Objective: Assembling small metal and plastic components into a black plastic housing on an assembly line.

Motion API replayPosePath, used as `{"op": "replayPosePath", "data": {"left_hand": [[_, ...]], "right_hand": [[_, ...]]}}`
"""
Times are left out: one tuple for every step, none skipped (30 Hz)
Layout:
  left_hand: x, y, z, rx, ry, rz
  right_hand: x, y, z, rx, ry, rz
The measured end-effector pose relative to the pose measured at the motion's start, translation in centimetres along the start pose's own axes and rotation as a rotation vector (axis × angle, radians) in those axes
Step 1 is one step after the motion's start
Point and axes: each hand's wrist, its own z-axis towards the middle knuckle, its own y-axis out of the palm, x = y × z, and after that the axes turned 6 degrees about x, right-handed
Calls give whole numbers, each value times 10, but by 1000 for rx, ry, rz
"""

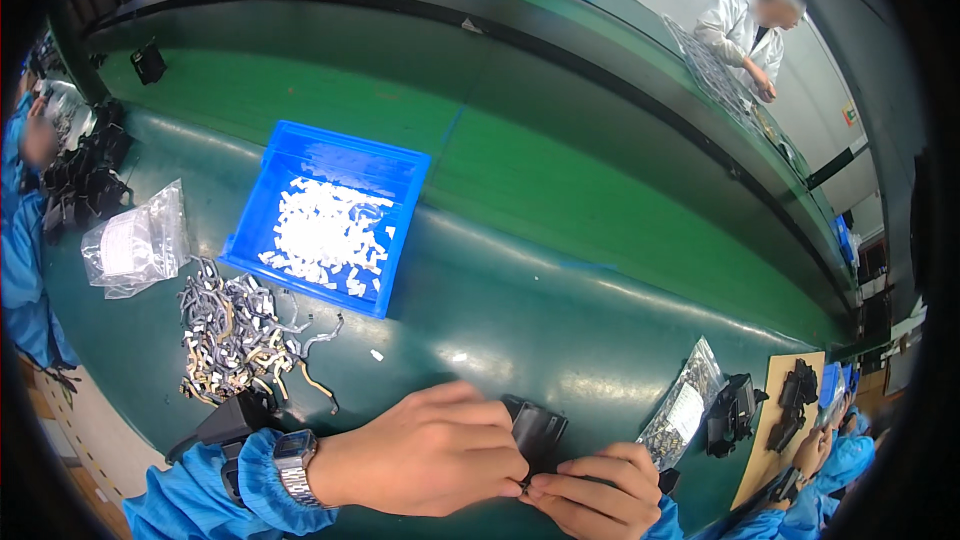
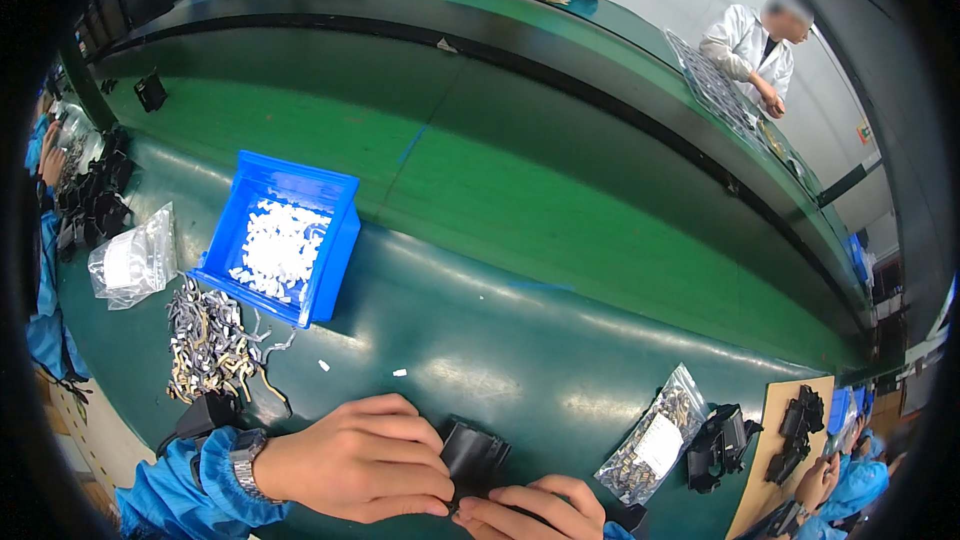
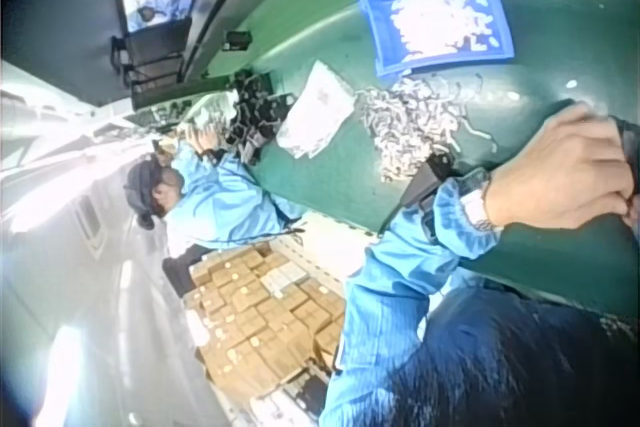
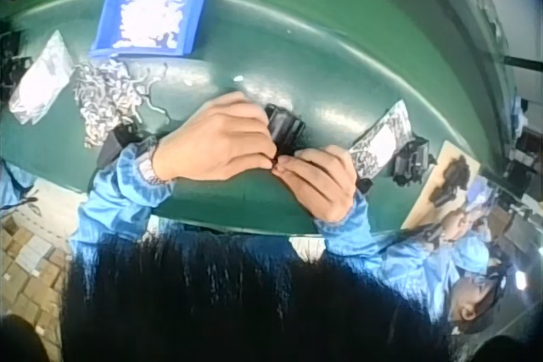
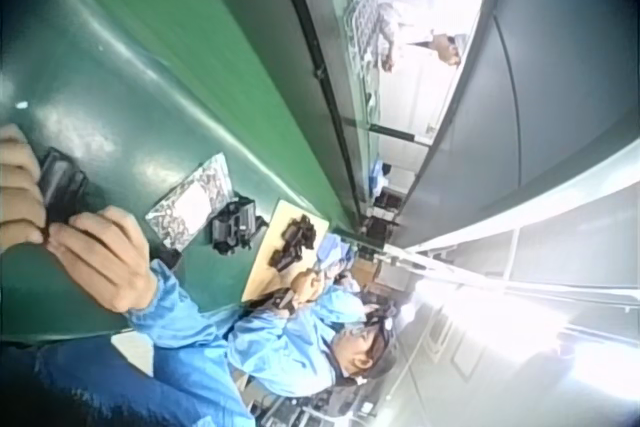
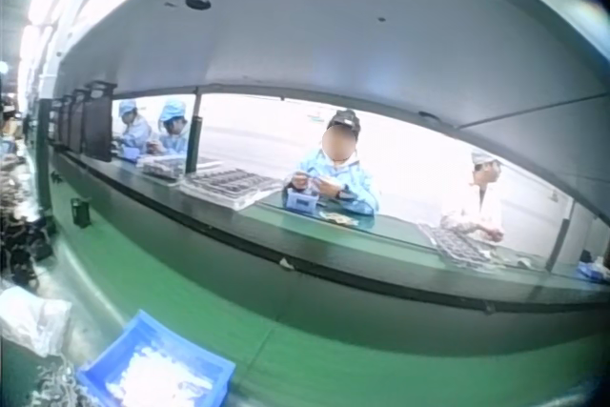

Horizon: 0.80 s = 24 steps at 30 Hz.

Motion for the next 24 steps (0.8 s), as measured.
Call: {"op": "replayPosePath", "data": {"left_hand": [[0, 0, 0, 0, 4, -1], [1, -1, 0, 27, -8, -28], [1, -1, 3, 53, -9, -61], [1, -2, 3, 72, -2, -62], [1, -2, -2, 74, -24, -31], [1, -2, -1, 115, -9, -22], [0, -1, 0, 158, 7, -13], [0, -2, 1, 164, 8, -5], [-2, -4, 1, 176, 14, 5], [-1, -6, 1, 163, 8, 28], [-1, -6, 1, 150, 0, 52], [-2, -7, -1, 167, 31, 49], [-3, -6, -2, 178, 44, 54], [-3, -5, -4, 229, 54, 44], [-2, -5, -4, 281, 64, 38], [1, -7, -2, 293, 75, 47], [5, -9, 1, 418, 56, 70], [10, -14, 0, 543, 29, 104], [10, -14, 1, 549, 43, 107], [11, -14, 2, 610, 52, 117], [12, -14, 1, 669, 61, 128], [12, -12, 2, 648, 81, 136], [11, -8, 4, 638, 109, 126], [14, -8, 1, 600, 104, 127]], "right_hand": [[-1, 0, 0, 0, -1, -4], [-3, 0, -1, 20, -20, -18], [-5, -1, -3, 39, -39, -42], [1, 0, -16, 36, -44, -64], [25, 13, -45, -7, -81, -5], [31, 13, -40, -67, -114, 8], [30, 7, -32, -69, -128, -8], [29, -1, -19, -107, 81, 59], [28, -4, 2, -144, 289, 137], [23, -7, 18, -243, 352, 153], [24, -7, 25, -244, 341, 145], [26, -3, 32, -372, 260, 111], [30, 0, 36, -498, 181, 66], [36, 2, 33, -461, 123, 89], [40, 2, 40, -461, 107, 78], [42, 0, 48, -471, 120, 107], [45, -1, 56, -481, 132, 137], [53, 1, 62, -500, 169, 144], [59, 3, 74, -397, 266, 133], [69, 6, 86, -255, 409, 83], [82, 9, 98, -106, 551, 38], [99, 14, 111, 35, 593, -75], [120, 19, 117, 182, 640, -199], [145, 33, 118, 238, 658, -133]]}}
